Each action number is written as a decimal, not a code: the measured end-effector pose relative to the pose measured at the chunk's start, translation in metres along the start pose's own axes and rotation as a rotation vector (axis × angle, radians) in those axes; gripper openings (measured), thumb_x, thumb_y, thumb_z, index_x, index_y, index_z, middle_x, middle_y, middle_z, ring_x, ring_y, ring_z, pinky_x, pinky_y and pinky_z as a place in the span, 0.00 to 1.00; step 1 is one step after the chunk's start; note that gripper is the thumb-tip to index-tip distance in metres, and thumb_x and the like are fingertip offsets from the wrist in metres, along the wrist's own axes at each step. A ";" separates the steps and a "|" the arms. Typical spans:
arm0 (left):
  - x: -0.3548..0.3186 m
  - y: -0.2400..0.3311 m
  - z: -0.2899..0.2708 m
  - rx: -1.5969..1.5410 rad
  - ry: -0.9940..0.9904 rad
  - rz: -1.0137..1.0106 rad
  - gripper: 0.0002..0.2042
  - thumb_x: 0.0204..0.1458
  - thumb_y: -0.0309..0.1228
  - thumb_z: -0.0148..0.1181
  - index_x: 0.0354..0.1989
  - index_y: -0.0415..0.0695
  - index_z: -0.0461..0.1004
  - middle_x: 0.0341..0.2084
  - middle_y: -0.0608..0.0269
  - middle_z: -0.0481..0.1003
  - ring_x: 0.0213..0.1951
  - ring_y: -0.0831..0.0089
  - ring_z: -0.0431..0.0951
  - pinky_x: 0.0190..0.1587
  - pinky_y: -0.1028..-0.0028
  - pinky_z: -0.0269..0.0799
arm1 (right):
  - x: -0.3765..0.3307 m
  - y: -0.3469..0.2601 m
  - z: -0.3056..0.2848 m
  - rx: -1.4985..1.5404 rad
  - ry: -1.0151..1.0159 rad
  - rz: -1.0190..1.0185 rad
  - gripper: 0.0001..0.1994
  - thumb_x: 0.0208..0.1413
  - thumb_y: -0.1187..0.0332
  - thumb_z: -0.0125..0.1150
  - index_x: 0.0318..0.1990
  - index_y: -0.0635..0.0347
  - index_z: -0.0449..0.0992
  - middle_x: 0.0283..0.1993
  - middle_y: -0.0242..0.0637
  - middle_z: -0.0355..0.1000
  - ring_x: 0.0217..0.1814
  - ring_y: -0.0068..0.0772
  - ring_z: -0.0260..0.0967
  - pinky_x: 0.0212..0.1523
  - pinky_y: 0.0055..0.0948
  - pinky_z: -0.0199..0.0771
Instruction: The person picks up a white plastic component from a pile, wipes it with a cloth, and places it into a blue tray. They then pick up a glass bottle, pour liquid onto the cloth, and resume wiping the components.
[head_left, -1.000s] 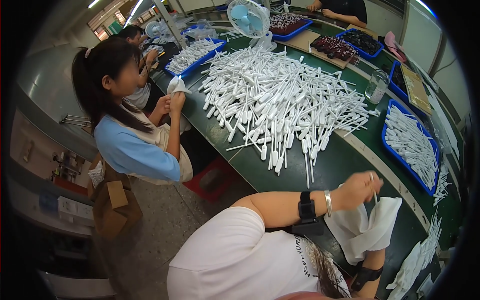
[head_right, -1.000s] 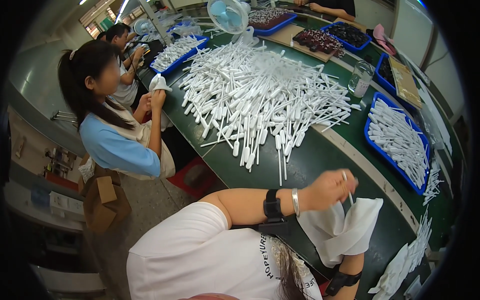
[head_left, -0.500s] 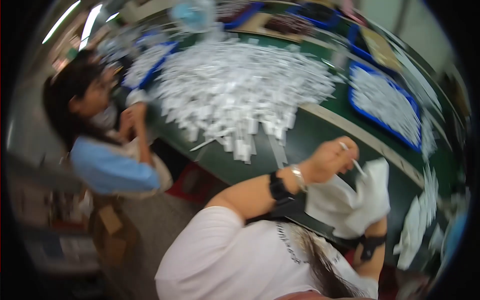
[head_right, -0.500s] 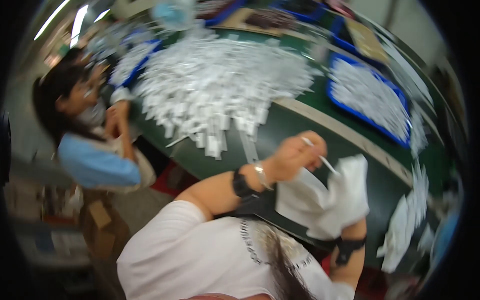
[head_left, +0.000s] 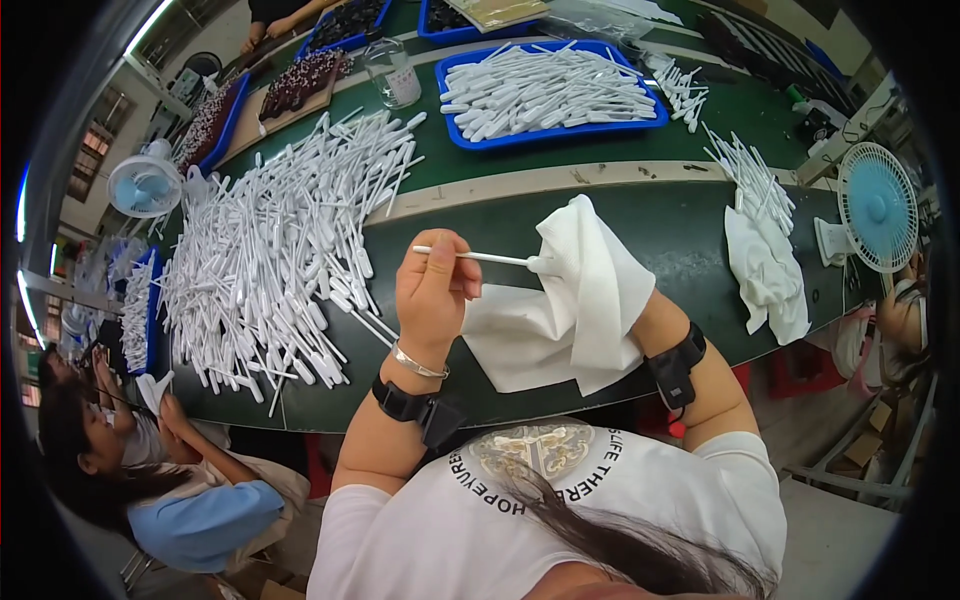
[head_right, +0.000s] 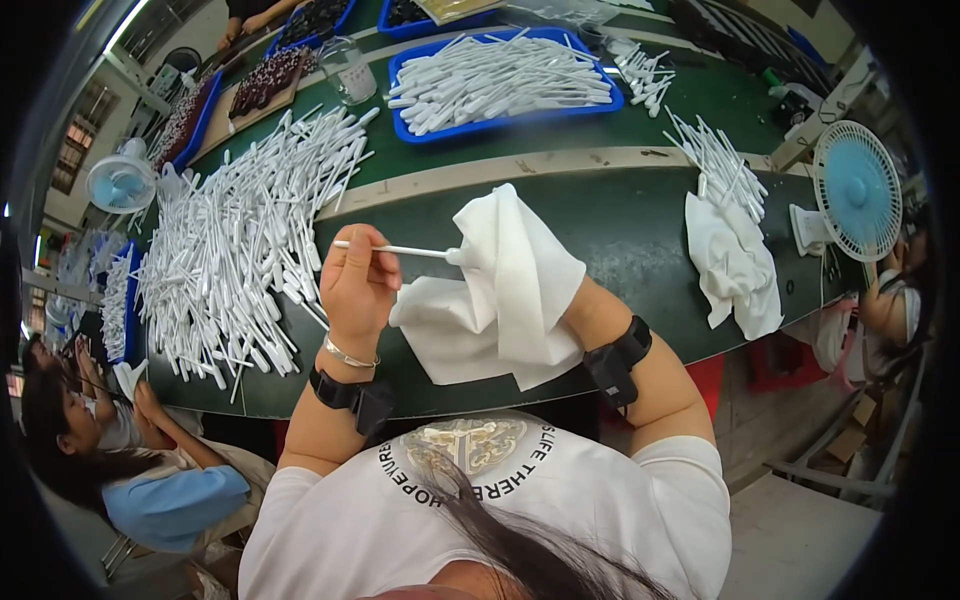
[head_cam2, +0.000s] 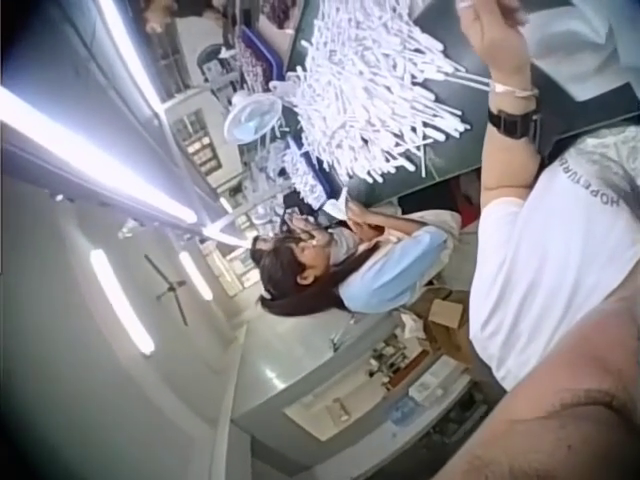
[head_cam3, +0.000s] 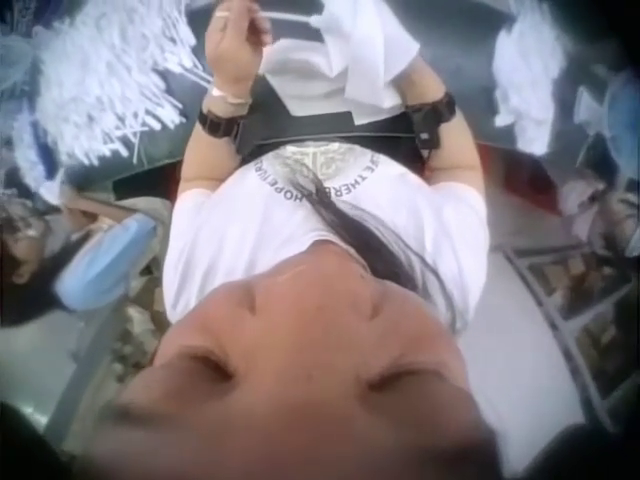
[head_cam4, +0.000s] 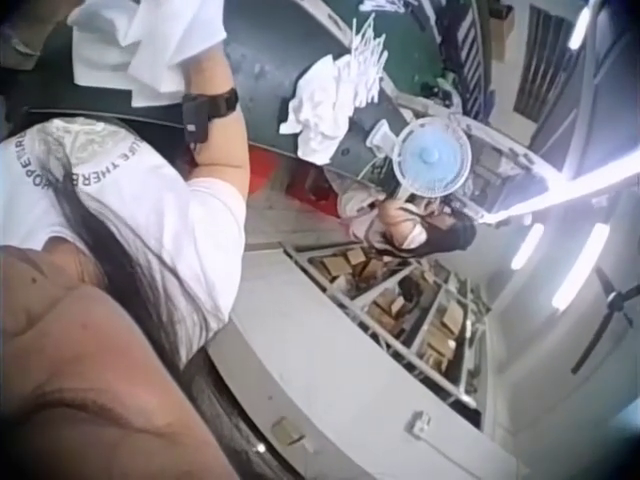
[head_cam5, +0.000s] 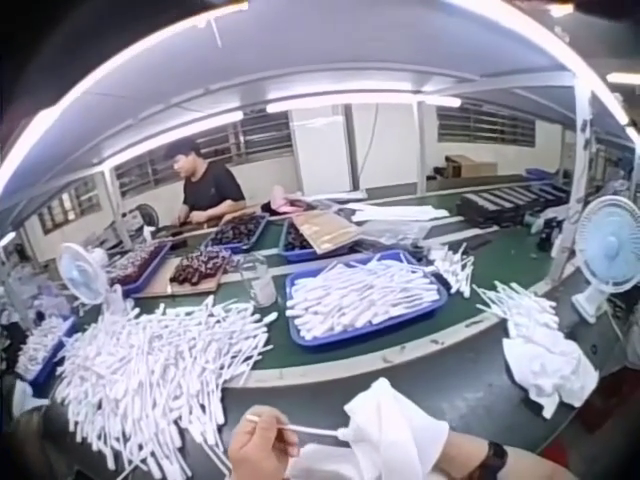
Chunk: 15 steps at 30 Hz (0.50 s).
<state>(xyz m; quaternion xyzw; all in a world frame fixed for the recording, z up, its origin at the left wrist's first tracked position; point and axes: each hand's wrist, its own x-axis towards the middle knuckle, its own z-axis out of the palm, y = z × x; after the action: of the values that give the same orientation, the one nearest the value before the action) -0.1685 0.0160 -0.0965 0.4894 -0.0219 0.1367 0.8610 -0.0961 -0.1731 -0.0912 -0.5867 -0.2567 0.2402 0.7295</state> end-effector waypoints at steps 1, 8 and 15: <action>0.000 0.000 -0.001 -0.035 0.026 0.004 0.09 0.56 0.32 0.43 0.30 0.39 0.65 0.18 0.63 0.68 0.18 0.79 0.67 0.22 0.81 0.64 | 0.000 0.000 0.000 0.110 0.021 0.030 0.05 0.51 0.68 0.49 0.30 0.60 0.64 0.27 0.27 0.59 0.27 0.22 0.58 0.31 0.25 0.63; -0.014 -0.007 0.011 0.375 -0.194 0.111 0.06 0.54 0.28 0.45 0.33 0.39 0.66 0.19 0.61 0.69 0.19 0.77 0.68 0.23 0.81 0.65 | -0.007 0.011 0.002 -0.369 0.069 -0.057 0.07 0.53 0.70 0.48 0.40 0.59 0.63 0.32 0.29 0.59 0.32 0.19 0.57 0.33 0.20 0.63; -0.005 0.000 0.000 0.409 -0.079 -0.124 0.06 0.50 0.25 0.49 0.33 0.36 0.69 0.21 0.61 0.72 0.21 0.79 0.70 0.25 0.82 0.66 | 0.008 0.012 -0.020 -0.556 -0.101 -0.218 0.09 0.54 0.69 0.47 0.41 0.60 0.63 0.33 0.28 0.58 0.31 0.18 0.56 0.31 0.19 0.63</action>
<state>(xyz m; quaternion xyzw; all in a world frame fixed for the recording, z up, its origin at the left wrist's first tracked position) -0.1731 0.0154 -0.0974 0.6594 0.0025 0.0658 0.7489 -0.0780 -0.1802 -0.1057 -0.7203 -0.4102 0.1098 0.5485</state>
